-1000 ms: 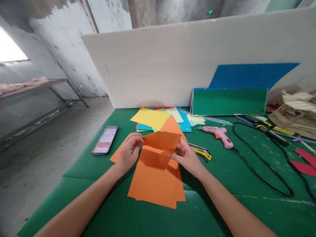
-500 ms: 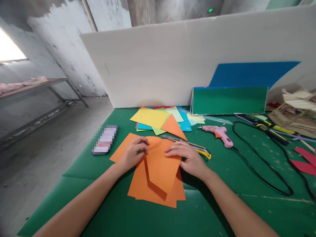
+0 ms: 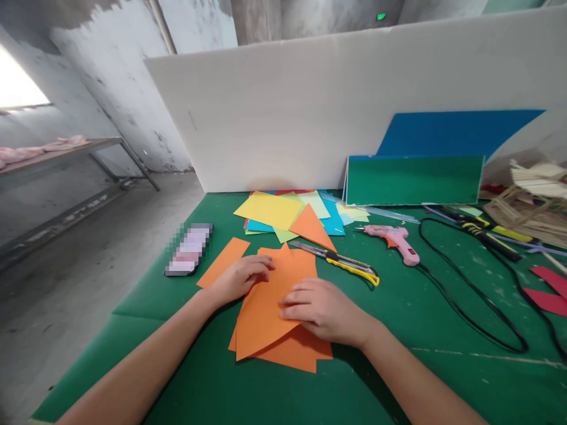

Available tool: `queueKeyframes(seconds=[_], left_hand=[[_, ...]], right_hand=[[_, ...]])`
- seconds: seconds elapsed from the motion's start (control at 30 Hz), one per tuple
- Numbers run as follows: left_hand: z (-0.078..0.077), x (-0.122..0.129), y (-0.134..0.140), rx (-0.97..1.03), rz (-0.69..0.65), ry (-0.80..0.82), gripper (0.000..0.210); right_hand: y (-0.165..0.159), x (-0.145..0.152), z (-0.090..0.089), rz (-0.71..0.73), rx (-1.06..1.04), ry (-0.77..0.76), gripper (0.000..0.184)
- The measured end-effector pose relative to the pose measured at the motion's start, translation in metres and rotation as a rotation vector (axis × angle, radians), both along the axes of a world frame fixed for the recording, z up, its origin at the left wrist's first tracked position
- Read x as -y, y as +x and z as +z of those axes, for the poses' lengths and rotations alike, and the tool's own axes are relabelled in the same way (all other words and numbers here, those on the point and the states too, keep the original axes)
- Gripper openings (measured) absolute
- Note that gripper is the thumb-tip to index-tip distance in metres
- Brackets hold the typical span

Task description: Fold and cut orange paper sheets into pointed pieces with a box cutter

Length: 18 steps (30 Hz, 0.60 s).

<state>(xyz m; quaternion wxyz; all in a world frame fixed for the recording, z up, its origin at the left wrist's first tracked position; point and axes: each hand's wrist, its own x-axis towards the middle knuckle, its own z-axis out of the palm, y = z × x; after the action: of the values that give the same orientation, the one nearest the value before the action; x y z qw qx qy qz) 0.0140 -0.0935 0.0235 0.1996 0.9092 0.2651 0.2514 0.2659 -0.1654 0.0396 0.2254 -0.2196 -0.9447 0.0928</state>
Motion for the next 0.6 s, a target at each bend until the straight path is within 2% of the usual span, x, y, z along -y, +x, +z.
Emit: queueKeyframes(seconds=[0.13,0.27,0.43,0.6], left_hand=[[0.003,0.002,0.002,-0.059,0.025,0.034,0.025],[0.008,0.004,0.003,-0.122,0.025,0.055,0.018],[0.011,0.007,0.002,-0.133,0.051,-0.012,0.022],[0.016,0.008,0.0,-0.162,0.053,-0.046,0.018]], right_hand=[[-0.001,-0.001,-0.006,-0.008,0.012,-0.113,0.034],[0.003,-0.006,-0.004,-0.052,-0.034,-0.296,0.023],[0.007,-0.01,0.003,-0.115,-0.073,-0.485,0.019],[0.009,-0.012,0.0,-0.191,-0.127,-0.633,0.023]])
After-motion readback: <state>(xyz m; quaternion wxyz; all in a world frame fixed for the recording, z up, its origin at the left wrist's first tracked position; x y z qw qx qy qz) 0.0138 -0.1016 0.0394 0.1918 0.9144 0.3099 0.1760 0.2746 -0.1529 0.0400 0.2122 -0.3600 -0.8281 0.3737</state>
